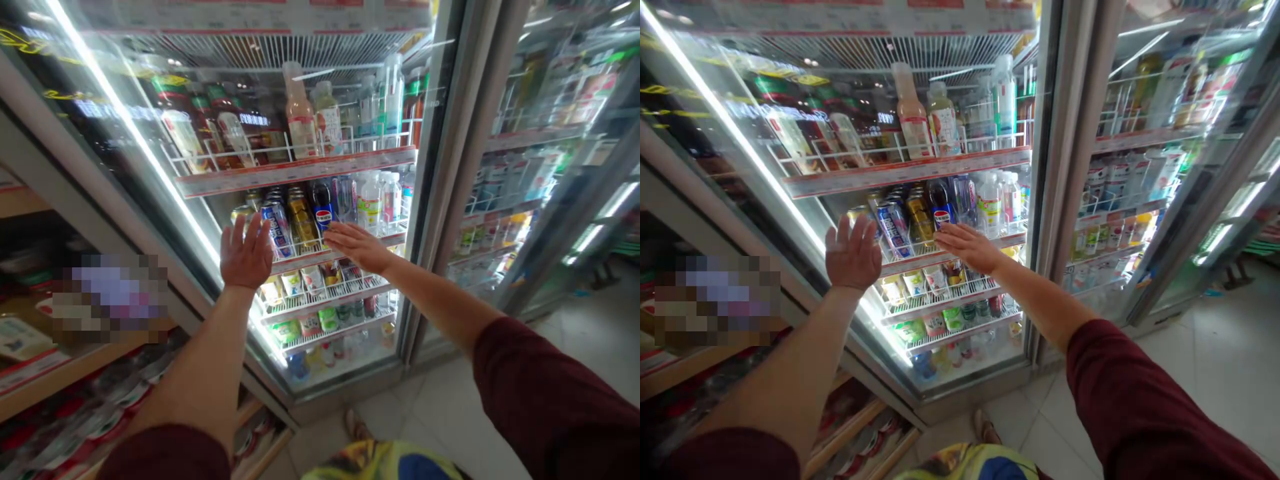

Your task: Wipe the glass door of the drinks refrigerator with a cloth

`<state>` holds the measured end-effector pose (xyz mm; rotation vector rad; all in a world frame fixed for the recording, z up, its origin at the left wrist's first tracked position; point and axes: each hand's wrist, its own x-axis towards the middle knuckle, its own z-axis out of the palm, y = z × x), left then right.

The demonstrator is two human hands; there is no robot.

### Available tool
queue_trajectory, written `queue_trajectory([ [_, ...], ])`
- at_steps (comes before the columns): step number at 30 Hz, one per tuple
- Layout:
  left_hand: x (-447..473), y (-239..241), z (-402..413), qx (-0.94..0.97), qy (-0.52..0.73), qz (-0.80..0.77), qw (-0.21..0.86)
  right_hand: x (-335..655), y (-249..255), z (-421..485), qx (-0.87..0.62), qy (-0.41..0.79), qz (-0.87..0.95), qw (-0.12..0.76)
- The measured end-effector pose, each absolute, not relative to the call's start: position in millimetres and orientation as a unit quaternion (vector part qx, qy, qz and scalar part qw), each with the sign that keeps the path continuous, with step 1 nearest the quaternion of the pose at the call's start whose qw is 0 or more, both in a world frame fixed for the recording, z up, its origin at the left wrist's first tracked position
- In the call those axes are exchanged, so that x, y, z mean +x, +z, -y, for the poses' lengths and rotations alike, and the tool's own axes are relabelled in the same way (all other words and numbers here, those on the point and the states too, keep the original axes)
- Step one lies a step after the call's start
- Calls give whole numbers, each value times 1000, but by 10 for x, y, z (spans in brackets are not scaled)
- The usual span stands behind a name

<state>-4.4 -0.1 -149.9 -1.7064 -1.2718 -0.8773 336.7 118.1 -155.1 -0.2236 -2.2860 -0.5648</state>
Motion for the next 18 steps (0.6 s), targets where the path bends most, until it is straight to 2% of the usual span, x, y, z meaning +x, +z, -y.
queue_trajectory([
  [2, -47, -1500, 1, -679, -347, 503, 407, 3464, -1452, -1271, -92, -223, 880, 409],
  [6, -45, -1500, -4, -681, -354, 501, 399, 3650, -1212, -1540, -151, -210, 775, 577],
  [8, -43, -1499, -7, -684, -360, 498, 393, 3679, -1292, -1558, -178, -202, 746, 610],
  [10, -42, -1497, -6, -686, -360, 496, 393, 3665, -1506, -1477, -172, -199, 766, 587],
  [13, -41, -1497, -2, -683, -353, 497, 403, 3651, -1781, -1329, -116, -197, 859, 458],
  [15, -40, -1499, 0, -680, -350, 498, 410, 3693, -1761, -1331, -102, -196, 888, 403],
  [16, -40, -1501, 0, -678, -349, 498, 413, 3728, -1686, -1371, -111, -197, 882, 412],
  [18, -41, -1504, -3, -675, -349, 500, 416, 3804, -1484, -1501, -149, -198, 832, 496],
])
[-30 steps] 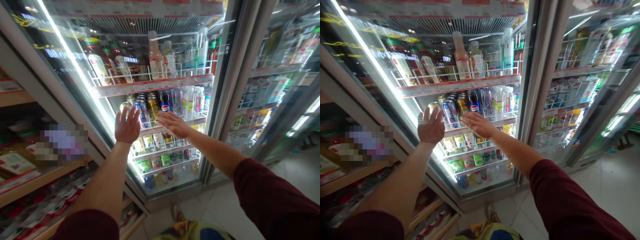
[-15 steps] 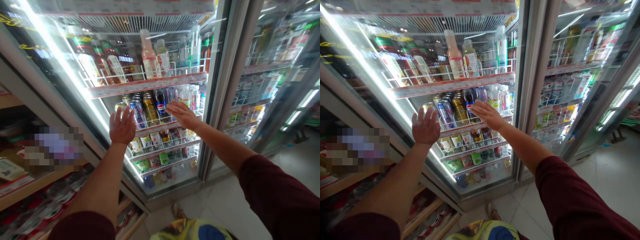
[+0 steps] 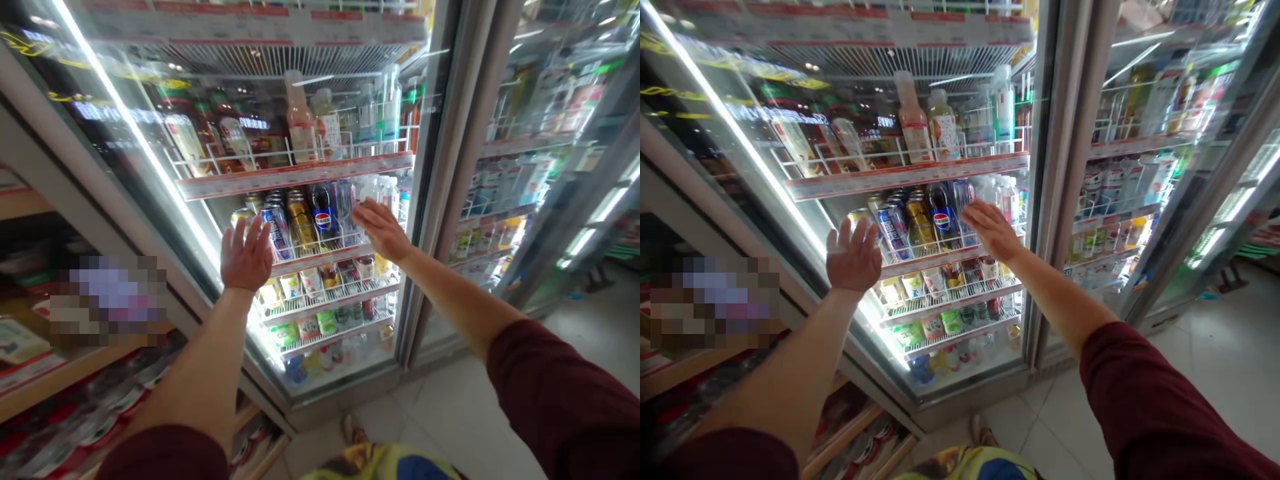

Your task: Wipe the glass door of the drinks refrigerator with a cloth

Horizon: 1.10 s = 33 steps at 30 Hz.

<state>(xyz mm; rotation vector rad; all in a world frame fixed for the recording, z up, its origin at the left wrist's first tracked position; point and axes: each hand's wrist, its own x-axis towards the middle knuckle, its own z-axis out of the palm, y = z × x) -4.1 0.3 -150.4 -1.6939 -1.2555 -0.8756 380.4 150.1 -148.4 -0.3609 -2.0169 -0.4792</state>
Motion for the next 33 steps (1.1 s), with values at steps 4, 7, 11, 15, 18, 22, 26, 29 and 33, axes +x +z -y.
queue_trajectory([
  [4, -50, -1504, -11, -674, -351, 502, 413, 3844, -1388, -1642, -194, -189, 726, 632],
  [7, -56, -1508, -18, -674, -352, 499, 416, 3772, -1708, -1502, -166, -185, 772, 585],
  [11, -62, -1521, -29, -677, -359, 485, 421, 3785, -1896, -1378, -124, -228, 857, 445],
  [15, -66, -1527, -36, -677, -354, 481, 431, 3970, -1566, -1593, -204, -252, 767, 554],
  [18, -55, -1519, -36, -671, -348, 477, 448, 4030, -1534, -1678, -248, -234, 700, 627],
  [22, -28, -1504, -25, -668, -344, 467, 465, 3948, -1915, -1493, -207, -220, 770, 562],
  [26, -17, -1495, -12, -672, -346, 460, 466, 3950, -1922, -1439, -166, -242, 826, 482],
  [29, -17, -1490, -8, -672, -345, 465, 461, 3997, -1652, -1580, -215, -242, 758, 567],
  [33, 4, -1478, 0, -664, -337, 465, 479, 3917, -1648, -1610, -258, -234, 672, 654],
])
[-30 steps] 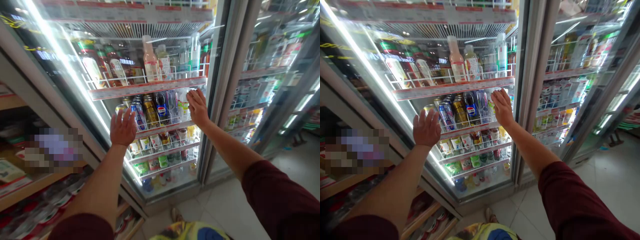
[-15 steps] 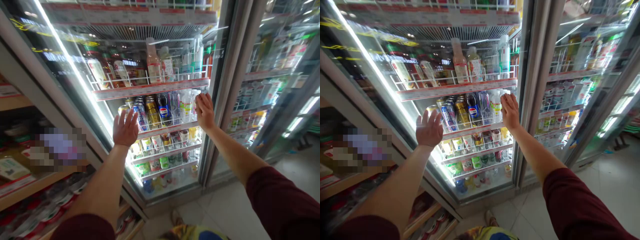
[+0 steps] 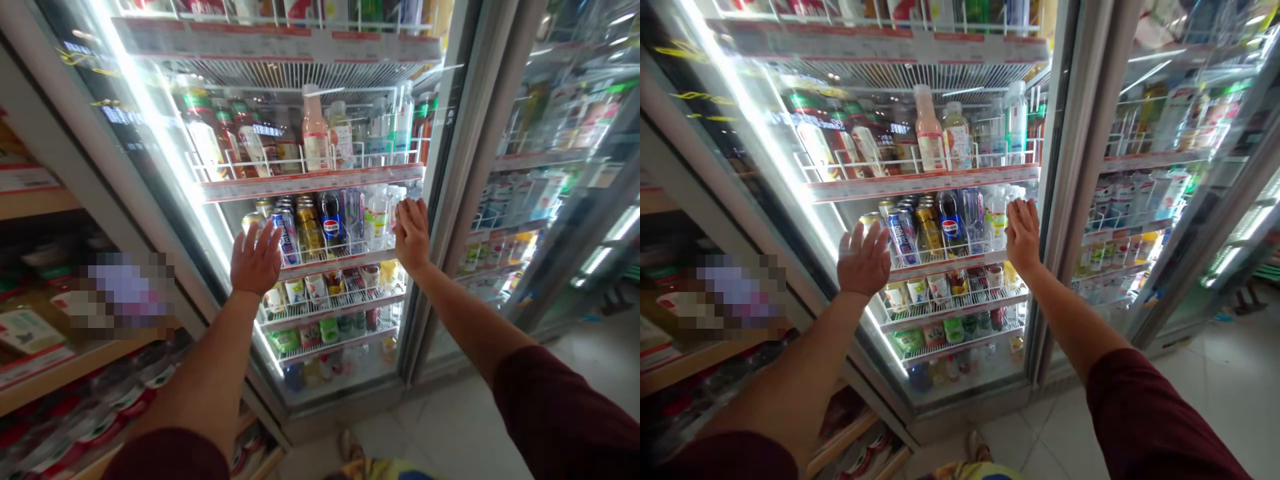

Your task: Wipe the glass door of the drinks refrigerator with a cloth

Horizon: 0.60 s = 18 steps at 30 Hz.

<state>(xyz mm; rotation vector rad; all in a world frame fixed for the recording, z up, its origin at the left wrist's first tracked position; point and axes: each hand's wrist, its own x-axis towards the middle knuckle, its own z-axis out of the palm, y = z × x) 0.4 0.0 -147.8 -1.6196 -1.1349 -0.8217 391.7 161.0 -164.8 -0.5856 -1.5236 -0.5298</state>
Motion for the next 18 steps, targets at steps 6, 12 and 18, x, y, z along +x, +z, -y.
queue_trajectory([
  [6, 32, -1469, 3, -649, -327, 457, 512, 3750, -1817, -1431, -118, -234, 847, 462],
  [12, 17, -1470, -1, -646, -321, 449, 528, 3561, -1442, -1552, -199, -207, 741, 608],
  [18, 34, -1453, 31, -652, -313, 450, 524, 3239, -1760, -1226, -70, -235, 869, 430],
])
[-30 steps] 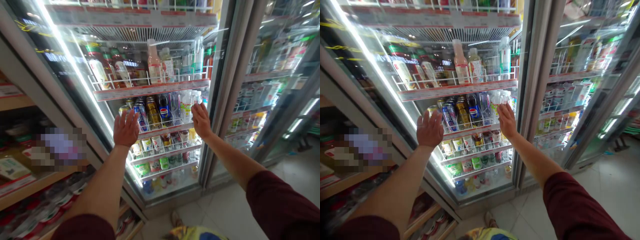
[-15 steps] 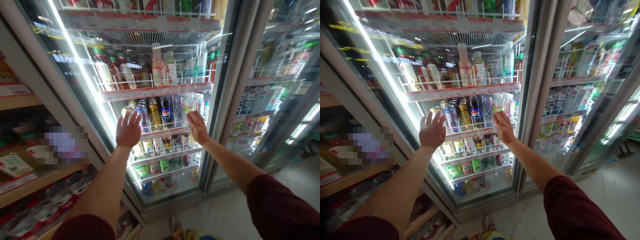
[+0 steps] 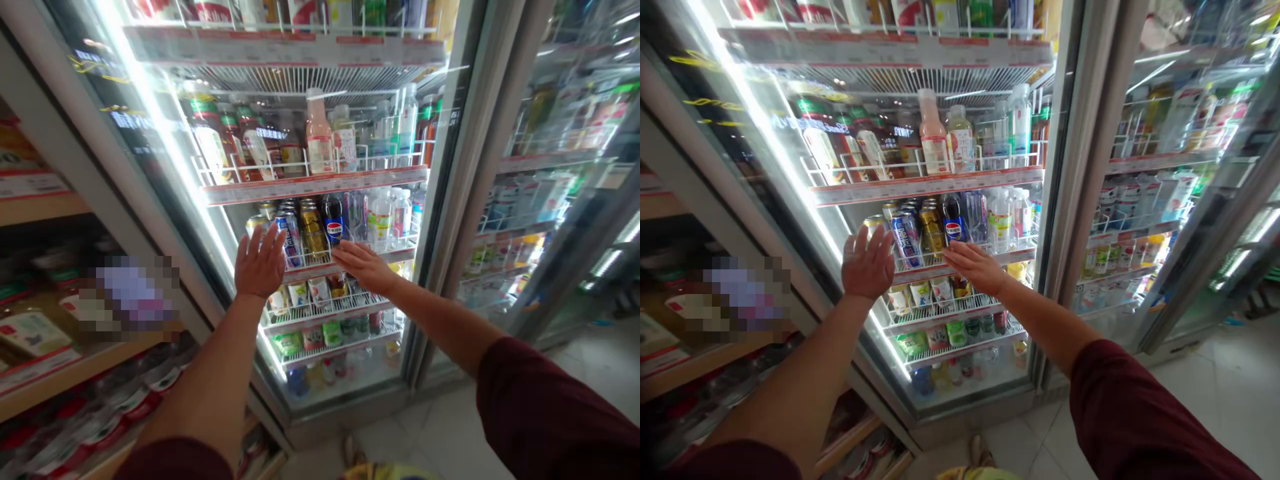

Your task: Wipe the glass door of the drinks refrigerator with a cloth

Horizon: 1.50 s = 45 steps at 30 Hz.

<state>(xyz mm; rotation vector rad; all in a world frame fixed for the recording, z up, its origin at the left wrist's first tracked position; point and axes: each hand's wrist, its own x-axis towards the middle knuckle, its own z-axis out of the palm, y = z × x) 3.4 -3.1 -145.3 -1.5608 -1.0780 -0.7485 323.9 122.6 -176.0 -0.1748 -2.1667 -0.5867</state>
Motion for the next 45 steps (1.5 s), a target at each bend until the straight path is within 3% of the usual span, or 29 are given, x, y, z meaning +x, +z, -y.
queue_trajectory([
  [2, 41, -1449, 35, -651, -315, 447, 527, 3205, -1659, -1191, -60, -241, 871, 424],
  [6, 36, -1454, 23, -657, -327, 446, 512, 3108, -1349, -1223, -158, -197, 802, 542],
  [8, 25, -1463, 16, -663, -338, 454, 490, 3018, -1389, -1187, -191, -169, 790, 557],
  [14, -5, -1490, 14, -666, -336, 460, 481, 2845, -1815, -973, -42, -206, 902, 378],
  [20, 5, -1482, 13, -658, -334, 461, 494, 2747, -1426, -1030, -172, -194, 820, 511],
  [22, 9, -1473, 18, -662, -335, 459, 488, 2691, -1482, -997, -166, -191, 828, 500],
  [27, 8, -1465, 23, -665, -345, 450, 486, 2624, -1745, -866, -42, -202, 904, 374],
  [34, 23, -1457, 30, -659, -337, 450, 499, 2501, -1345, -889, -173, -173, 840, 484],
  [41, 11, -1464, 27, -664, -343, 451, 487, 2508, -1756, -808, -31, -195, 918, 343],
  [45, 12, -1470, 26, -659, -339, 451, 498, 2551, -1503, -909, -128, -182, 864, 451],
])
